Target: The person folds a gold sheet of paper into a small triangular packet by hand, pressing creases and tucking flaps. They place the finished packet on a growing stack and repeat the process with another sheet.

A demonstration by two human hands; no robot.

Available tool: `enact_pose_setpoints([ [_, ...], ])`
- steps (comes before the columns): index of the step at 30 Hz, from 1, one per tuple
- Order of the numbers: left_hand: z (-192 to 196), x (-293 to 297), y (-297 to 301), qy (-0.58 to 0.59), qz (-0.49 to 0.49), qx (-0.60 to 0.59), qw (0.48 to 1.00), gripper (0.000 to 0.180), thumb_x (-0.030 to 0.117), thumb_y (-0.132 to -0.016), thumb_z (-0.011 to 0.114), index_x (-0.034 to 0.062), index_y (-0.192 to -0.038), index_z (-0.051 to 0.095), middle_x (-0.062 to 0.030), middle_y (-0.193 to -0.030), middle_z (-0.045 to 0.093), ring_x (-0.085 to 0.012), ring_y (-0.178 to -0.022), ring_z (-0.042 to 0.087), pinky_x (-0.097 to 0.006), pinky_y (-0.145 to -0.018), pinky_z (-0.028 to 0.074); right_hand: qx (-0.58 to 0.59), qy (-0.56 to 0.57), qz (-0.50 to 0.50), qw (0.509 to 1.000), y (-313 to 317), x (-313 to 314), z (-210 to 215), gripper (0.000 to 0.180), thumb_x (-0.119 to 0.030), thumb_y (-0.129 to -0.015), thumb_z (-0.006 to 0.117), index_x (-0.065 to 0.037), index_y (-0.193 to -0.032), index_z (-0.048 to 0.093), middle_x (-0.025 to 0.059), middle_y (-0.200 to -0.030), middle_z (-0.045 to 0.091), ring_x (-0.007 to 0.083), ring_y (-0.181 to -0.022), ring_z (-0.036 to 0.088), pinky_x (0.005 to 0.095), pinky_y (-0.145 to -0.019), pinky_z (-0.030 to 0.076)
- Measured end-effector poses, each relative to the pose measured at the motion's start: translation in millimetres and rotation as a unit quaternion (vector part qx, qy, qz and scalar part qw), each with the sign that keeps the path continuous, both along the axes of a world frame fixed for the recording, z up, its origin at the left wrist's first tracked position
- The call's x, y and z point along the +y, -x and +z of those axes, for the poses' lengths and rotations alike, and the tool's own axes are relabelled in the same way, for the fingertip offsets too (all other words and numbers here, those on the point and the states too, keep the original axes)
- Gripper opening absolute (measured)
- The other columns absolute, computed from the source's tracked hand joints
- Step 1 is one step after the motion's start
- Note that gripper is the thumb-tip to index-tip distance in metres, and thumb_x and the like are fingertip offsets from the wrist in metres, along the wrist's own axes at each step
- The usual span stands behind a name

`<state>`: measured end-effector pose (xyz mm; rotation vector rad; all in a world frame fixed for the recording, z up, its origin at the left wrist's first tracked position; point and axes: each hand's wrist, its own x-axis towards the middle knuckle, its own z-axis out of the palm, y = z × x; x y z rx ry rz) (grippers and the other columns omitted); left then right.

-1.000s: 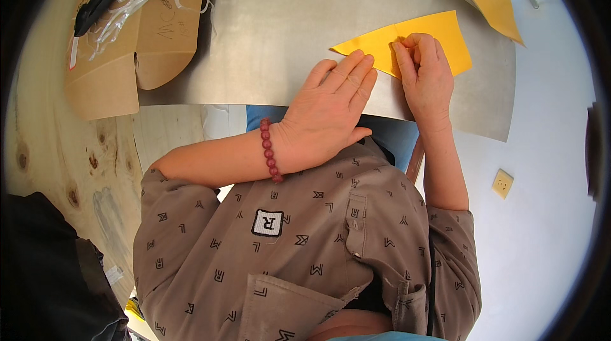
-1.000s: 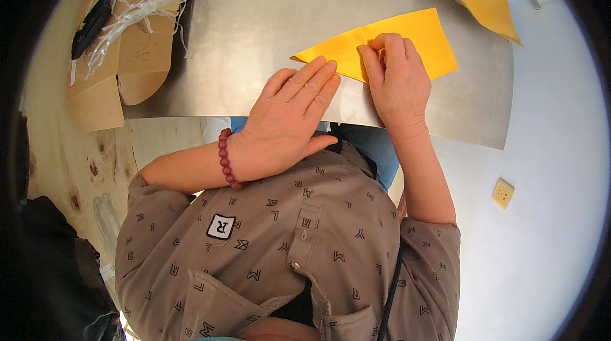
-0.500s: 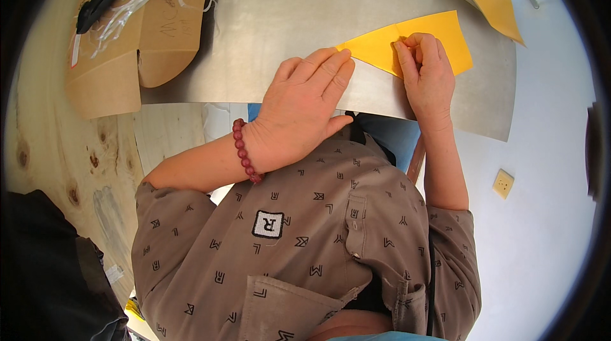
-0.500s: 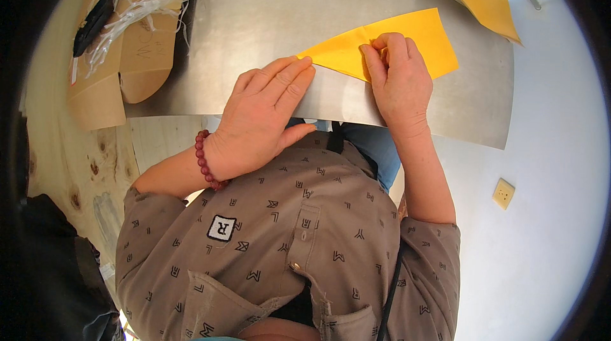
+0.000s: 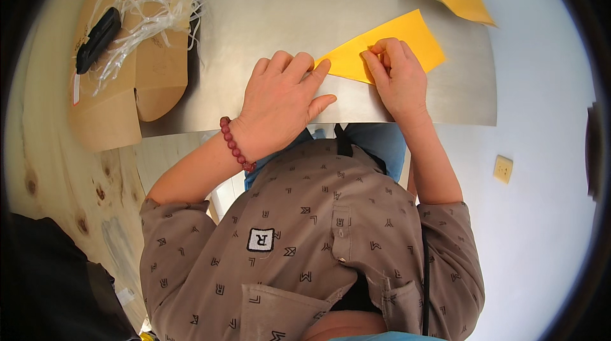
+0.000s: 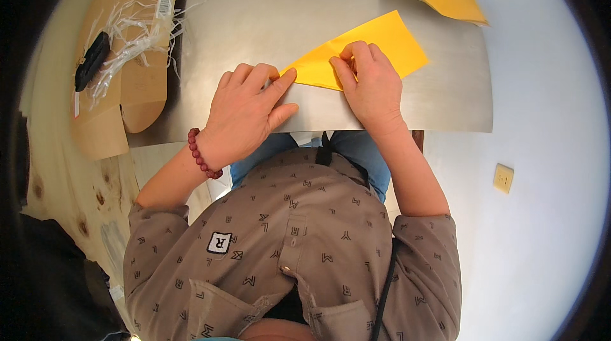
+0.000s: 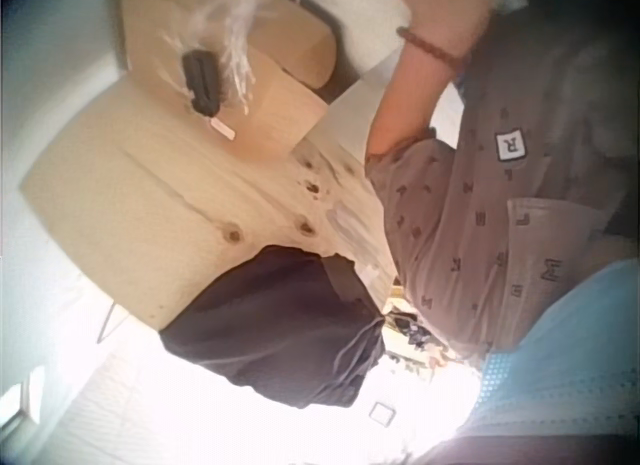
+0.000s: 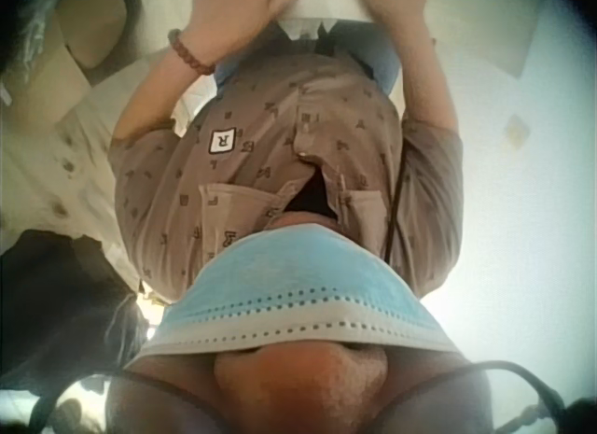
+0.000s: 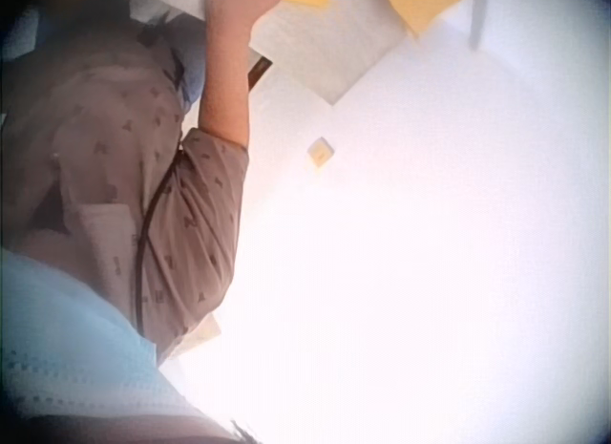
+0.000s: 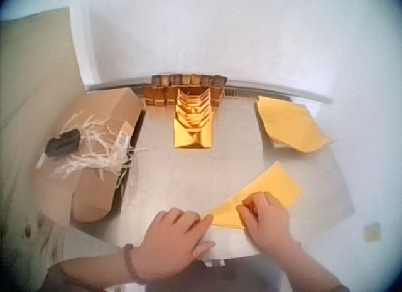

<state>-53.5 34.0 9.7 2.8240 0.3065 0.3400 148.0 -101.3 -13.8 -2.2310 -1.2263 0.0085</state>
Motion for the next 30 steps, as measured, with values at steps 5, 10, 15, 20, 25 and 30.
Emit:
enact_pose_setpoints([
  [5, -2.4, 3.1, -1.7, -0.019, -0.009, -0.009, 1.000, 0.044, 0.033, -0.093, 0.070, 0.0119, -0.132, 0.066, -0.0035, -0.113, 0.058, -0.0239, -0.101, 0.053, -0.039, -0.086, 0.043, -0.002, -0.019, 0.010, 1.000, -2.1, -1.8, -1.8, 0.016, -0.020, -0.092, 0.074, -0.008, -0.094, 0.064, 0.0080, -0.085, 0.066, 0.0268, -0.076, 0.066, 0.0383, -0.067, 0.052],
  [10, -4.2, 3.0, -1.6, -0.052, -0.021, -0.042, 0.998, 0.042, 0.031, -0.092, 0.072, 0.0089, -0.128, 0.065, -0.0035, -0.107, 0.055, -0.0228, -0.098, 0.052, -0.036, -0.082, 0.041, -0.005, -0.027, 0.009, 1.000, -3.0, -2.3, -1.6, 0.012, -0.016, -0.091, 0.073, -0.008, -0.095, 0.065, 0.0089, -0.087, 0.065, 0.0287, -0.081, 0.065, 0.0390, -0.069, 0.052],
  [15, -7.3, 1.7, 0.1, -0.060, -0.015, -0.036, 0.997, 0.040, 0.027, -0.092, 0.071, 0.0110, -0.129, 0.065, -0.0030, -0.110, 0.057, -0.0232, -0.100, 0.053, -0.038, -0.084, 0.042, -0.116, -0.061, 0.045, 0.990, 15.7, -11.0, 12.2, 0.017, -0.018, -0.094, 0.069, -0.008, -0.108, 0.069, 0.0109, -0.109, 0.067, 0.0295, -0.109, 0.062, 0.0459, -0.091, 0.047],
  [20, -11.0, 2.1, -1.6, -0.080, -0.021, -0.047, 0.995, 0.036, 0.022, -0.092, 0.070, 0.0091, -0.125, 0.066, -0.0030, -0.108, 0.057, -0.0230, -0.099, 0.053, -0.037, -0.084, 0.042, -0.166, -0.008, 0.161, 0.973, 60.0, -11.3, 10.9, 0.039, -0.030, -0.097, 0.066, -0.005, -0.126, 0.067, 0.0108, -0.133, 0.066, 0.0277, -0.131, 0.056, 0.0566, -0.119, 0.028],
  [25, -11.2, 1.4, -0.8, -0.085, -0.017, -0.037, 0.996, 0.036, 0.022, -0.092, 0.069, 0.0099, -0.127, 0.067, -0.0027, -0.110, 0.057, -0.0231, -0.100, 0.053, -0.037, -0.086, 0.043, -0.161, 0.053, 0.153, 0.974, 73.0, -15.9, 5.2, 0.050, -0.030, -0.099, 0.065, -0.002, -0.140, 0.058, 0.0111, -0.142, 0.063, 0.0252, -0.139, 0.052, 0.0602, -0.124, 0.020],
  [30, -10.3, -0.1, -0.4, -0.083, -0.012, -0.027, 0.996, 0.039, 0.024, -0.094, 0.069, 0.0136, -0.132, 0.066, -0.0022, -0.115, 0.059, -0.0239, -0.104, 0.055, -0.039, -0.090, 0.044, -0.182, 0.073, 0.157, 0.968, 66.7, -36.9, 9.4, 0.049, -0.026, -0.097, 0.066, -0.001, -0.139, 0.058, 0.0117, -0.141, 0.063, 0.0237, -0.139, 0.054, 0.0621, -0.123, 0.021],
])
